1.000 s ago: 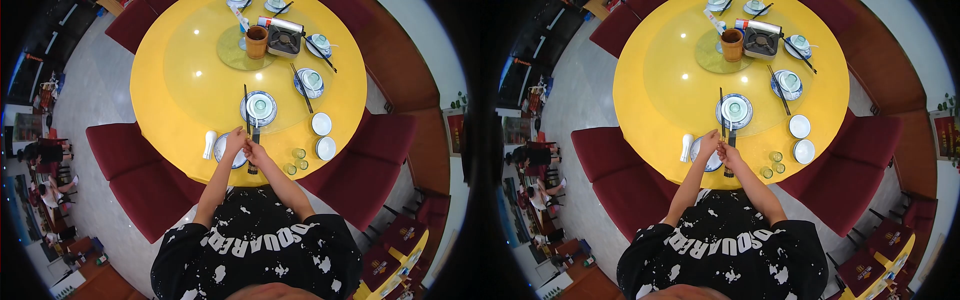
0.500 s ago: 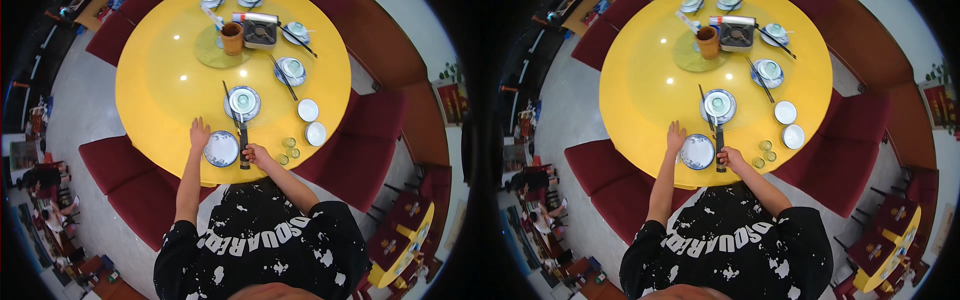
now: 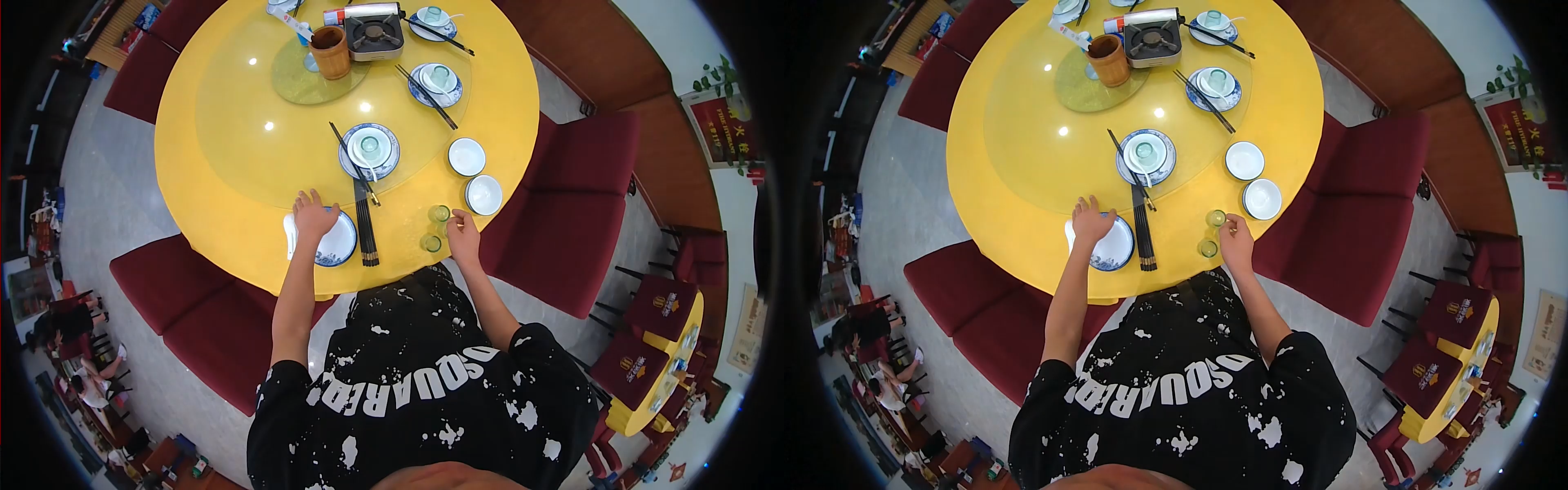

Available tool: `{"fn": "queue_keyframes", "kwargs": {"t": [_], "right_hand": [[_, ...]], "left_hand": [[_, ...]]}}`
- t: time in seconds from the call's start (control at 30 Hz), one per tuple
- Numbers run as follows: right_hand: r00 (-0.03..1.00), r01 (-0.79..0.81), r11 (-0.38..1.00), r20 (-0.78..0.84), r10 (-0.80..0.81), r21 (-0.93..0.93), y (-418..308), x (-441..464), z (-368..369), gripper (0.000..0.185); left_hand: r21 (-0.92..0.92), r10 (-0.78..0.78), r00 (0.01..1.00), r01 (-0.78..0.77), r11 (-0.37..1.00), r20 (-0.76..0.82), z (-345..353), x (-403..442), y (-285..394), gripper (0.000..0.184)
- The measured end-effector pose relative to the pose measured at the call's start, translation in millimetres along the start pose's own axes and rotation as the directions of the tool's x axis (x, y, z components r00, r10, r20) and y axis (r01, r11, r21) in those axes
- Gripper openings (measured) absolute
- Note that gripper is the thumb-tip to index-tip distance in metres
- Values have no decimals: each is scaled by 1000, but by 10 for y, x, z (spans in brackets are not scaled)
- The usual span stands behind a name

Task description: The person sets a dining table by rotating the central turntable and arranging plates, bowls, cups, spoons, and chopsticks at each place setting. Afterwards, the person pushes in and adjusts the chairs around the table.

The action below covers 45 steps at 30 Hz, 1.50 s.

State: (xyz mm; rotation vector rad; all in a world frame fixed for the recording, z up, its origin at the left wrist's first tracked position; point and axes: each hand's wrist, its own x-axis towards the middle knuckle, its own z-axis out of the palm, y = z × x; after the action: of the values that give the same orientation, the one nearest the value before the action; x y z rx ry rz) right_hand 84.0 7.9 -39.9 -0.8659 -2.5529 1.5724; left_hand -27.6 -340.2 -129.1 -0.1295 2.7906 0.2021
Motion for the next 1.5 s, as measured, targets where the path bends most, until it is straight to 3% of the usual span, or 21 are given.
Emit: {"fn": "queue_keyframes", "kwargs": {"t": [0.17, 0.27, 0.43, 0.57, 0.67, 0.77, 0.97, 1.03, 1.27, 1.37, 1.5], "right_hand": [[999, 47, 999, 8, -47, 27, 235, 242, 44, 25], [996, -27, 991, 84, 16, 130, 305, 285, 68, 25], [993, 4, 1000, 121, -8, 28, 295, 423, -65, 25], [989, 53, 998, 138, -57, 32, 356, 518, -103, 26], [986, 39, 998, 159, -48, 58, 362, 624, -160, 26], [983, 107, 993, 148, -112, 45, 546, 749, -136, 26], [918, 370, 897, 244, -313, -242, 570, 932, -169, 36], [879, 424, 870, 347, -327, -253, 462, 960, -175, 39], [804, 454, 811, 562, -195, -369, 299, 940, -19, 51], [874, 449, 833, 354, -333, -324, 203, 1078, -96, 52], [803, 524, 783, 501, -322, -335, -12, 1239, -265, 45]], "left_hand": [[69, -1, 997, -5, 998, 80, 12, 48, 430, 90], [62, 19, 997, -23, 998, 72, 102, 11, 677, 90], [69, 96, 995, -98, 993, 32, 97, -83, 1071, 78], [-183, 141, 989, -147, 972, -41, 162, -137, 1112, 66], [-41, 72, 985, -79, 996, -154, 317, -178, 1119, 64], [-10, 197, 976, -199, 980, -95, 395, -158, 1088, 65], [-216, 211, 977, -208, 954, -9, 402, -125, 1418, 68], [-216, 230, 973, -224, 950, 3, 356, -139, 1510, 68], [-180, 283, 958, -271, 946, 41, 356, -161, 1665, 67], [-176, 283, 958, -287, 942, -51, 443, -241, 1666, 61], [-370, 189, 963, -249, 895, -193, 416, -556, 1682, 53]]}}
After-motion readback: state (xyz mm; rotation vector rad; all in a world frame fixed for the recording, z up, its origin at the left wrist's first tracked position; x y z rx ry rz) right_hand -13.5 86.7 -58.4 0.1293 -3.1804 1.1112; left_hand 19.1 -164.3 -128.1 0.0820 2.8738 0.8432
